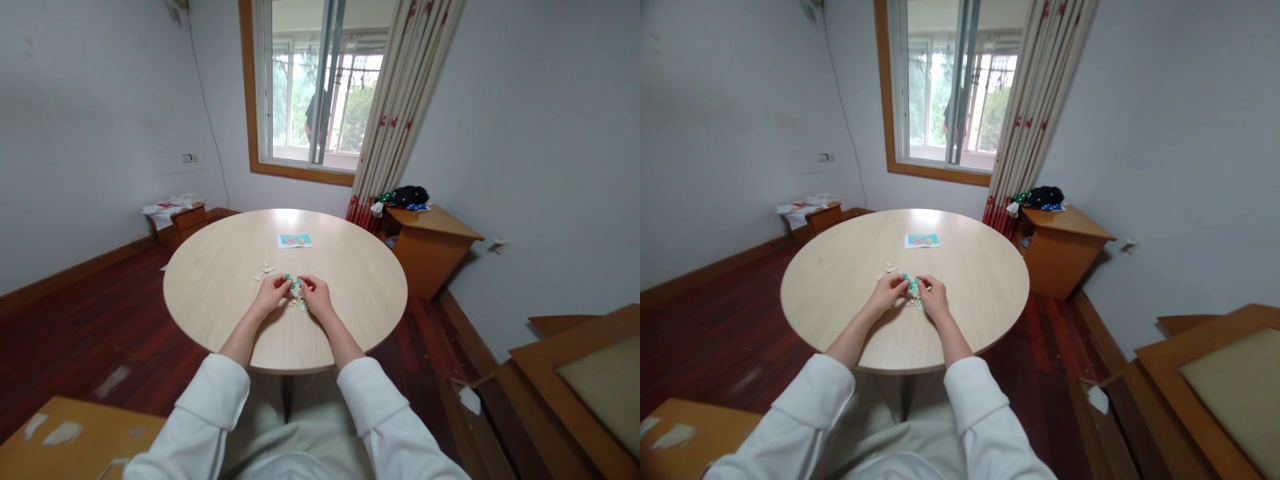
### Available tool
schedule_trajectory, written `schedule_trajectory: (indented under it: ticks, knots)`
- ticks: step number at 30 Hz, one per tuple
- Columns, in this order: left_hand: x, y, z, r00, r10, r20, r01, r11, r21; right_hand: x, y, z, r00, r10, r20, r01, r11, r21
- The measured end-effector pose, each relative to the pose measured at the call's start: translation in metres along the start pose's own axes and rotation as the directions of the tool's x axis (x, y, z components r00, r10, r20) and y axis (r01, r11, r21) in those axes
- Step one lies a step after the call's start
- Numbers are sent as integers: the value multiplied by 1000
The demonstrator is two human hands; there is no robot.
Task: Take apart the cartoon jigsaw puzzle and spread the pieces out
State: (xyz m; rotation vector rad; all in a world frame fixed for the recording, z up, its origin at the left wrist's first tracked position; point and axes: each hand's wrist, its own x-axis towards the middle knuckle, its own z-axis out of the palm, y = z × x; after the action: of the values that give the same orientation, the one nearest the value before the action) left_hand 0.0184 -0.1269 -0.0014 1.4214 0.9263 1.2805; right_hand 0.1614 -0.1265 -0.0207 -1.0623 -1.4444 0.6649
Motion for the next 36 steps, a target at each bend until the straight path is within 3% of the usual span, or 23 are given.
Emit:
schedule_trajectory:
  ticks: [7, 19, 24, 27, 31, 36]
  knots:
    - [0, 2, -1, 999, 37, -21, -36, 998, 59, 0, -1, -1, 999, -9, 32, 9, 1000, -14]
    - [-3, 3, 1, 999, -52, -1, 52, 998, -42, -3, -7, -3, 992, -87, 95, 100, 984, -146]
    - [-2, 1, -1, 999, 2, -36, -2, 1000, 24, -2, -3, -2, 992, -79, 101, 91, 988, -124]
    - [0, 1, -3, 994, 37, -104, -28, 996, 84, -2, -5, -2, 994, -72, 81, 81, 990, -116]
    - [3, -3, -6, 966, 5, -260, 9, 999, 50, -1, -7, -3, 1000, -29, -8, 27, 992, -120]
    - [6, -5, -11, 928, 11, -372, 11, 998, 56, -1, -10, -4, 998, 7, -62, -15, 992, -124]
